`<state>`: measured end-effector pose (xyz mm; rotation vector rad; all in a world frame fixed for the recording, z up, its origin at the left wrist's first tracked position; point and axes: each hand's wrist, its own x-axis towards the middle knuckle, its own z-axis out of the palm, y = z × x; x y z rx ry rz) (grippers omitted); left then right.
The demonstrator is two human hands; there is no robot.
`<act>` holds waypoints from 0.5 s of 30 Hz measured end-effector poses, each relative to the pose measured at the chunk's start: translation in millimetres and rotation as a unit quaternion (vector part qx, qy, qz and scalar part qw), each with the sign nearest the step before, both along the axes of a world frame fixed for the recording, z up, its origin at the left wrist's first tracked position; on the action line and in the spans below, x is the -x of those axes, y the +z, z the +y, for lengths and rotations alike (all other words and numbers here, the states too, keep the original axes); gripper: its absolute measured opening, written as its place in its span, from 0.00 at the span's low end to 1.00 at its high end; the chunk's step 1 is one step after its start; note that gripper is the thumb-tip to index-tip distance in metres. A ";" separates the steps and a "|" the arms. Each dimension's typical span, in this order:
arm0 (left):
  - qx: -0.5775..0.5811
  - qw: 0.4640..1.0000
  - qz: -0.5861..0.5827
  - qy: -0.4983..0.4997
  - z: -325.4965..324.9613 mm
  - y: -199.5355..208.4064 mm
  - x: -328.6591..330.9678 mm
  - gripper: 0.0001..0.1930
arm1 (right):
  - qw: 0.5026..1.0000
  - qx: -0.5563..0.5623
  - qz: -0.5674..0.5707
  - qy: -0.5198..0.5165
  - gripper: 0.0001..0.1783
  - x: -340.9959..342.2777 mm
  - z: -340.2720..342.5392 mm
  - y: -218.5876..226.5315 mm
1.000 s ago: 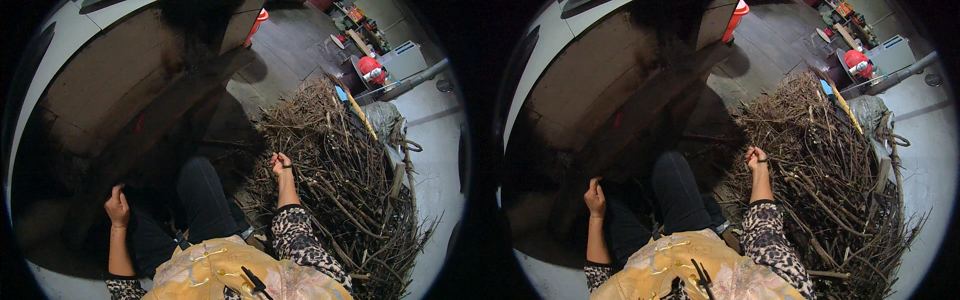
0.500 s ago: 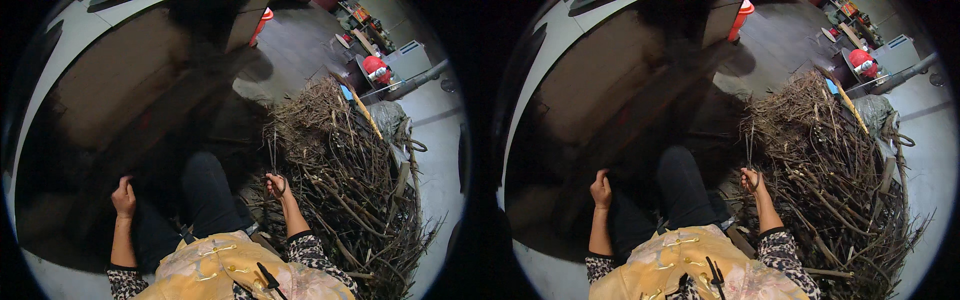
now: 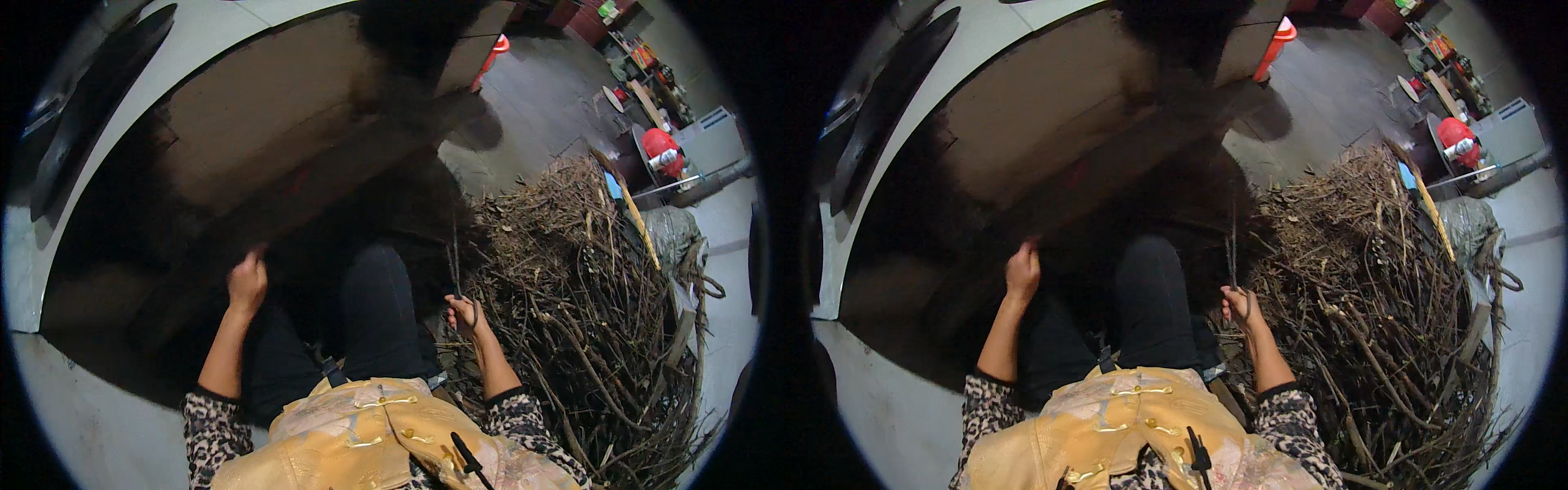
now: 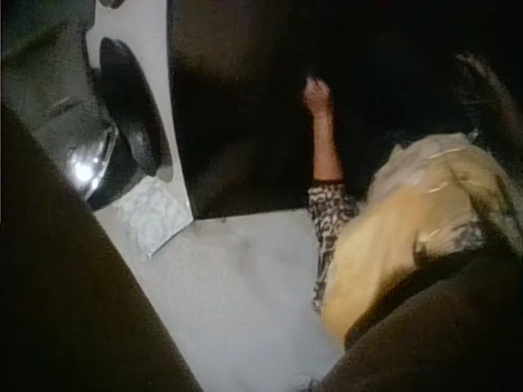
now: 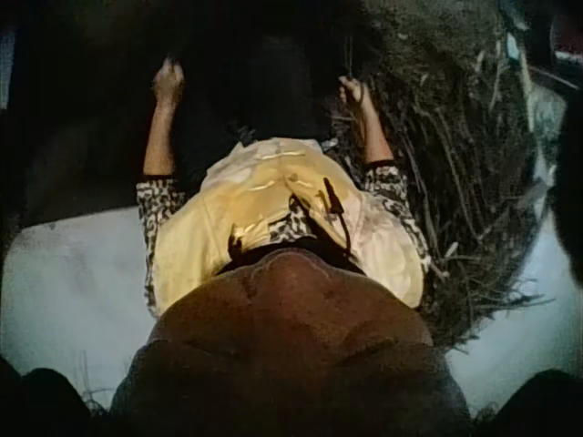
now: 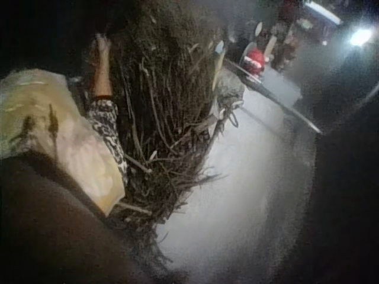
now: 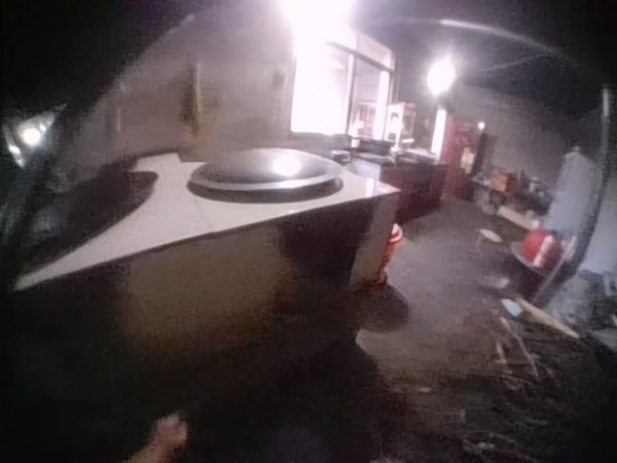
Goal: The person prepares a wood-fired stove by arranging kindling and lighting it with a lighter. They then fetch water from the sink and place a metal bowl on the stove, and continue adding wood to maintain the fire.
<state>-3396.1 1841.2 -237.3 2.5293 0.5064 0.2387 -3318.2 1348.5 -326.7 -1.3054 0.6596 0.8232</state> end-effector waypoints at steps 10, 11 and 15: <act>-0.139 0.983 0.101 -0.067 2.4 -29.4 -178.3 0.18 | 0.990 -0.096 -0.089 0.047 0.20 65.1 -17.7 85.0; -0.148 0.982 0.105 -0.061 0.8 -34.5 -182.9 0.18 | 0.989 -0.086 -0.109 0.058 0.21 69.6 -16.2 96.3; -0.185 0.977 0.104 -0.021 1.8 -55.4 -192.3 0.18 | 0.981 -0.008 -0.157 0.114 0.20 71.3 -11.3 132.4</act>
